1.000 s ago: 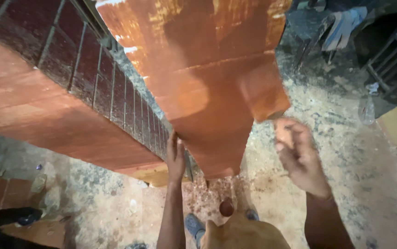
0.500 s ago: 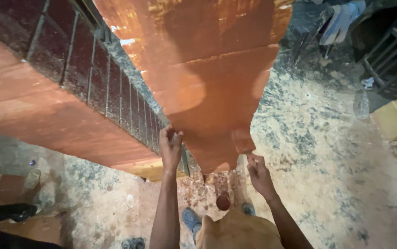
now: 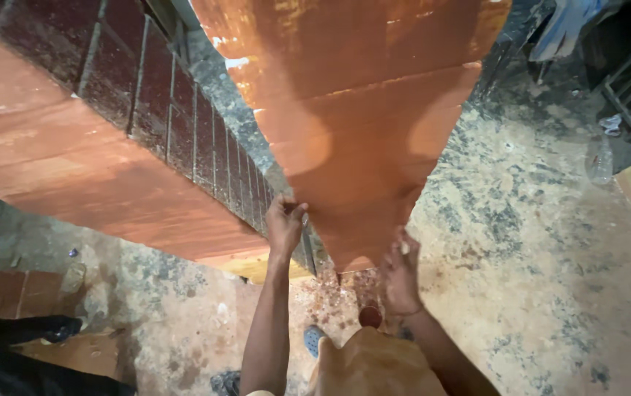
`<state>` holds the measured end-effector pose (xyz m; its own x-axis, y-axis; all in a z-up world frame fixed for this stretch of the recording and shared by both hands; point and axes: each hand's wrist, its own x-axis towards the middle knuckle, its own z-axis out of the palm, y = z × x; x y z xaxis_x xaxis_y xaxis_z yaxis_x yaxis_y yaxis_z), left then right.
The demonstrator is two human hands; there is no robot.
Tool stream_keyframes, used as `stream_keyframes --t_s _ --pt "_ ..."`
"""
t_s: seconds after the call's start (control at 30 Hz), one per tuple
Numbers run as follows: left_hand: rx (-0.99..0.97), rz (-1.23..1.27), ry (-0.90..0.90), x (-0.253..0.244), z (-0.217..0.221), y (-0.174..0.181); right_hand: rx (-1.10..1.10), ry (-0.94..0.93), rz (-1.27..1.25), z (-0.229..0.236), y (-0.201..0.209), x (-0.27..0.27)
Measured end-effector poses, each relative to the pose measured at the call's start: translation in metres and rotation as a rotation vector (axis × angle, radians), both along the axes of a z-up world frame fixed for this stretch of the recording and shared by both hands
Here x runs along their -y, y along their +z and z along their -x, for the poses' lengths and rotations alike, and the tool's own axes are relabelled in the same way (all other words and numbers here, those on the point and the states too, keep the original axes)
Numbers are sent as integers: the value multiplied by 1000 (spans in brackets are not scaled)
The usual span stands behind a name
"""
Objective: The person paints a vertical wooden beam with reddish-brown paint using a brush. They repeatedly dip the brush into a small container and apply paint in steady strokes along the beam's surface.
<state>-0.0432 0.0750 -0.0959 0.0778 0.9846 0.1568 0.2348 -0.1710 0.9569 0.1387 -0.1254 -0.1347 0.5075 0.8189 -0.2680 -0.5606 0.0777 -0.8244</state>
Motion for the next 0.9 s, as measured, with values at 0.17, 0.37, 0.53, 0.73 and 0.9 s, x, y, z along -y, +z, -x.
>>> stream_keyframes --t_s 0.17,0.37,0.53,0.73,0.9 --pt "-19 -73 -28 -4 3 -10 -47 376 -30 47 -1 -7" --pt "28 -38 -78 -3 6 -9 -40 473 126 1 1 3" --pt "106 -13 -105 -2 5 -10 48 118 -135 -68 -17 44" --pt "95 -11 -127 -6 6 -11 -376 -135 -279 -87 -63 31" --pt "82 7 -127 -4 7 -8 724 59 -65 29 -106 2"
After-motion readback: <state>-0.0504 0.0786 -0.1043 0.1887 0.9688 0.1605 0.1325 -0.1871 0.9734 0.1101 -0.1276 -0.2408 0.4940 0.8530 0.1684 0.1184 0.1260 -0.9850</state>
